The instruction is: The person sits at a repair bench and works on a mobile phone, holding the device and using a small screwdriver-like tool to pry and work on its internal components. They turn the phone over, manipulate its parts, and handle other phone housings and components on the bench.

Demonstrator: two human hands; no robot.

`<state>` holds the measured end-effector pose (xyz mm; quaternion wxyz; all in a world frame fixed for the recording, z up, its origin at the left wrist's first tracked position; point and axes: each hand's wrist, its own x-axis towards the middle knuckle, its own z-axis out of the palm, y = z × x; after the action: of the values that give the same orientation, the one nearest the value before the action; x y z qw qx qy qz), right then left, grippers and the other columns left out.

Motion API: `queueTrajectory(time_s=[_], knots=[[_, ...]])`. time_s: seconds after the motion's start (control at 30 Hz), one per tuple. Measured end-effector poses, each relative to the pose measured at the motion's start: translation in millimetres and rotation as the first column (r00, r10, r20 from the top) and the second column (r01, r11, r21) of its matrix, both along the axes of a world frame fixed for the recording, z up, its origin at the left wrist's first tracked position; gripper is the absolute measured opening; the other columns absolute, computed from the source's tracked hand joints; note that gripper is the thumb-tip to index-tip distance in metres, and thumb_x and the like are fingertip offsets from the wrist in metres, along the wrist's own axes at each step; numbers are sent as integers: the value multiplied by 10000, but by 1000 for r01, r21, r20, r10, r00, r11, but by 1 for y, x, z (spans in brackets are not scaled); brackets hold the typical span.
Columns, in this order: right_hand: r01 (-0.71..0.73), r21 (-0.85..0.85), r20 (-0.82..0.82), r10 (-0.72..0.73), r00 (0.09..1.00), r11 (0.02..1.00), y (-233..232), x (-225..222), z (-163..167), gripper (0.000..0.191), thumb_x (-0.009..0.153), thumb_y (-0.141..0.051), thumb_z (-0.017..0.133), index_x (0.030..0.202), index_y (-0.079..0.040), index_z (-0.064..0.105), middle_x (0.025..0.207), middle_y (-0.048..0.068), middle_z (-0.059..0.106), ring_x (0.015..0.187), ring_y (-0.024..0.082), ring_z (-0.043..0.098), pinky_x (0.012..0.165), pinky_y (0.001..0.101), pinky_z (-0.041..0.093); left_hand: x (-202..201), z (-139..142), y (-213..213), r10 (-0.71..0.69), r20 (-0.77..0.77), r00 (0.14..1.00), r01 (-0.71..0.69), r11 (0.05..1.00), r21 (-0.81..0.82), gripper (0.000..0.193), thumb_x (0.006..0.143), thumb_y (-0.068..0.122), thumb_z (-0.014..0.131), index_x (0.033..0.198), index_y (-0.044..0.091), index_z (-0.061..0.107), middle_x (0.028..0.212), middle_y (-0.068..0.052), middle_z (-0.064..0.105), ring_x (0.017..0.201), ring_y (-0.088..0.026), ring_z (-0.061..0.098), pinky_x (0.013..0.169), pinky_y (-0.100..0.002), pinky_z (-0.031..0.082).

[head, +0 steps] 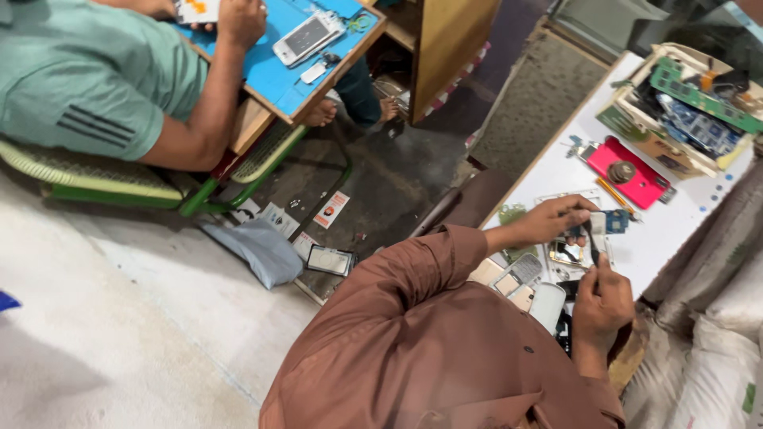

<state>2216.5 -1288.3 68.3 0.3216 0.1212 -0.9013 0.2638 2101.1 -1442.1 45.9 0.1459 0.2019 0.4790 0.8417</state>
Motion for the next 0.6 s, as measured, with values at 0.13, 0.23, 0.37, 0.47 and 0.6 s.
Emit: queueTrajectory(time_s=[0.13, 0.23, 0.37, 0.47, 0.6], knots=[[50, -34, -40, -51, 998, 998, -12, -3, -7, 242, 1074, 52, 731, 1315, 44, 706, 969, 184, 652, 834, 280, 652, 756, 379, 522, -1, -4, -17, -22, 11, 1000, 22, 1000, -3, 349, 1093, 291, 537, 1307, 17, 574, 1016, -85, 688, 842, -113, 685, 696, -275, 549], [3, 16, -3, -3, 1000, 1000, -23, -5, -12, 285, 1026, 58, 742, 1310, 49, 725, 935, 184, 631, 793, 290, 623, 722, 394, 510, -4, -10, -27, -22, -15, 1000, 22, 1000, 14, 354, 1104, 296, 532, 1306, 10, 578, 1010, -87, 687, 838, -112, 681, 701, -280, 553], [66, -1, -68, -66, 995, 998, -29, -11, -8, 272, 1049, 63, 749, 1319, 53, 713, 935, 166, 631, 809, 294, 623, 786, 408, 508, -8, -13, -31, 4, -42, 999, -4, 1000, 1, 362, 1118, 297, 522, 1312, -3, 581, 957, -103, 698, 806, -113, 670, 704, -277, 554], [86, 1, -42, -86, 995, 996, -27, -15, 0, 301, 1030, 64, 755, 1328, 21, 737, 925, 147, 637, 788, 287, 613, 732, 392, 497, -13, -9, -24, 22, -6, 1000, -22, 999, -32, 357, 1102, 296, 509, 1280, -4, 585, 985, -74, 678, 812, -115, 690, 711, -273, 566], [19, -68, -43, -22, 999, 997, -20, -21, 12, 321, 986, 54, 748, 1302, 4, 732, 934, 152, 640, 827, 288, 626, 761, 391, 506, -15, -6, -11, 59, 22, 998, -58, 998, -24, 337, 1101, 284, 513, 1291, 15, 581, 954, -67, 668, 793, -121, 677, 693, -269, 553]])
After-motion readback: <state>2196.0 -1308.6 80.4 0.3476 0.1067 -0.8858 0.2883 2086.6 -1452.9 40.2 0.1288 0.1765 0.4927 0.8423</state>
